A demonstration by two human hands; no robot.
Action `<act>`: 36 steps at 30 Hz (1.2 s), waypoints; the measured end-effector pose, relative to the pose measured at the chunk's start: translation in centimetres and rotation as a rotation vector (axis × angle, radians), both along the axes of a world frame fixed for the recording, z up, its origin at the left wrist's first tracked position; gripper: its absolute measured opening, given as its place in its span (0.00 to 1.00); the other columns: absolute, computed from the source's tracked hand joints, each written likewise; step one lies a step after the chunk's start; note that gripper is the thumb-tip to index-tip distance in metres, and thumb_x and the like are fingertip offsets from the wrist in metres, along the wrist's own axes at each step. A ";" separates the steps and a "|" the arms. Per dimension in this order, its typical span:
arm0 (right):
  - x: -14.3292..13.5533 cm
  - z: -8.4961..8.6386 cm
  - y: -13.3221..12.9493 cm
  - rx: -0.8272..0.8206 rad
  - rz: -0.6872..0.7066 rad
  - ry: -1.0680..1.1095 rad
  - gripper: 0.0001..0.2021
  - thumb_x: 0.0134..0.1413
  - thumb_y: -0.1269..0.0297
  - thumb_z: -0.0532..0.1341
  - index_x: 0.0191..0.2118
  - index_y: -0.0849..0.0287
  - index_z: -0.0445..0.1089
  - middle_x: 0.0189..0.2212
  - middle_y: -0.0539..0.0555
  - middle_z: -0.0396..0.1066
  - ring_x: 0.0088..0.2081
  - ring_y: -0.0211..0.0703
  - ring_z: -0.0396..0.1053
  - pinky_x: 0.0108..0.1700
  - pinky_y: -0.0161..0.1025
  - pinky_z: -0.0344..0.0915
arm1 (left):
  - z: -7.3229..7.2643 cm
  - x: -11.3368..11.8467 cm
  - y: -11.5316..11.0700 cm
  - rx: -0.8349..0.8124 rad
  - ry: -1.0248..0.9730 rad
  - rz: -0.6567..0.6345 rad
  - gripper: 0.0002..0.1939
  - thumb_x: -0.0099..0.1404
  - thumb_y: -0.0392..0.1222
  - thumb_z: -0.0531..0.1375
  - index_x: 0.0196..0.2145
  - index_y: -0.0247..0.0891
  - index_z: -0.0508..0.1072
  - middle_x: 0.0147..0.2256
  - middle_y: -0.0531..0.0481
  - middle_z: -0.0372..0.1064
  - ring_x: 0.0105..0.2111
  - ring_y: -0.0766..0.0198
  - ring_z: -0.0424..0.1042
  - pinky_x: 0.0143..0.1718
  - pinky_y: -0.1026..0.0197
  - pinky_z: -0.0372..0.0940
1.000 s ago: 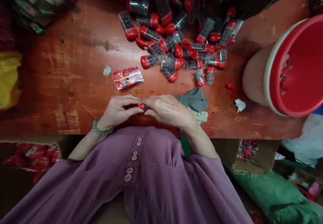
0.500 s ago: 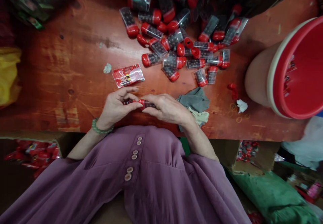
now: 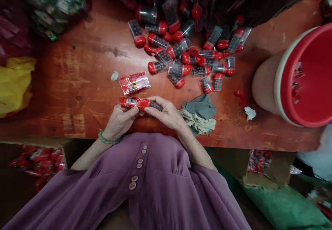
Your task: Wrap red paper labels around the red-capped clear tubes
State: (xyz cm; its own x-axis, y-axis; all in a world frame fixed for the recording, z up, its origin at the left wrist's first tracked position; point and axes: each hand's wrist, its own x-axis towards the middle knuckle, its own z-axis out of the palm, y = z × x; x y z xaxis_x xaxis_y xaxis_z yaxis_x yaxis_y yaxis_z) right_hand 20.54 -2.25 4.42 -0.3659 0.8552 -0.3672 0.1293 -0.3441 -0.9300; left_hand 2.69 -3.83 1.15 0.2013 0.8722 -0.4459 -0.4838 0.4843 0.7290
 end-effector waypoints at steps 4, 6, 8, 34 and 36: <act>-0.6 -0.1 -0.2 0.118 0.006 -0.107 0.14 0.58 0.56 0.64 0.46 0.57 0.70 0.38 0.50 0.74 0.38 0.39 0.70 0.44 0.37 0.67 | 0.6 0.9 0.2 -0.058 -0.016 0.132 0.12 0.51 0.48 0.73 0.29 0.38 0.81 0.29 0.51 0.78 0.30 0.65 0.75 0.38 0.62 0.71; -0.8 -0.2 -0.3 0.147 0.015 -0.134 0.14 0.59 0.57 0.63 0.47 0.57 0.69 0.37 0.50 0.73 0.37 0.38 0.69 0.42 0.37 0.66 | 0.7 1.1 0.3 -0.056 -0.063 0.154 0.12 0.52 0.48 0.73 0.31 0.39 0.82 0.30 0.50 0.79 0.33 0.63 0.77 0.42 0.59 0.72; -0.9 -0.3 -0.3 0.170 0.031 -0.138 0.14 0.59 0.58 0.63 0.47 0.57 0.68 0.37 0.50 0.73 0.36 0.38 0.69 0.41 0.37 0.66 | 0.7 1.3 0.5 -0.058 -0.087 0.170 0.12 0.53 0.48 0.72 0.32 0.40 0.82 0.30 0.50 0.79 0.33 0.62 0.77 0.42 0.58 0.72; -2.6 -2.1 -0.7 0.152 -0.216 -0.001 0.20 0.65 0.47 0.56 0.55 0.52 0.61 0.26 0.45 0.64 0.26 0.35 0.63 0.31 0.35 0.66 | 0.0 1.6 2.1 -0.032 -0.030 0.146 0.16 0.49 0.52 0.74 0.28 0.37 0.80 0.26 0.52 0.76 0.25 0.68 0.72 0.33 0.62 0.69; -2.0 -1.9 -0.9 0.137 -0.104 -0.015 0.23 0.65 0.48 0.56 0.60 0.51 0.57 0.29 0.47 0.65 0.27 0.36 0.64 0.32 0.37 0.68 | -0.1 1.4 2.2 -0.034 -0.039 0.160 0.17 0.49 0.52 0.74 0.28 0.37 0.80 0.25 0.52 0.76 0.25 0.67 0.72 0.33 0.61 0.69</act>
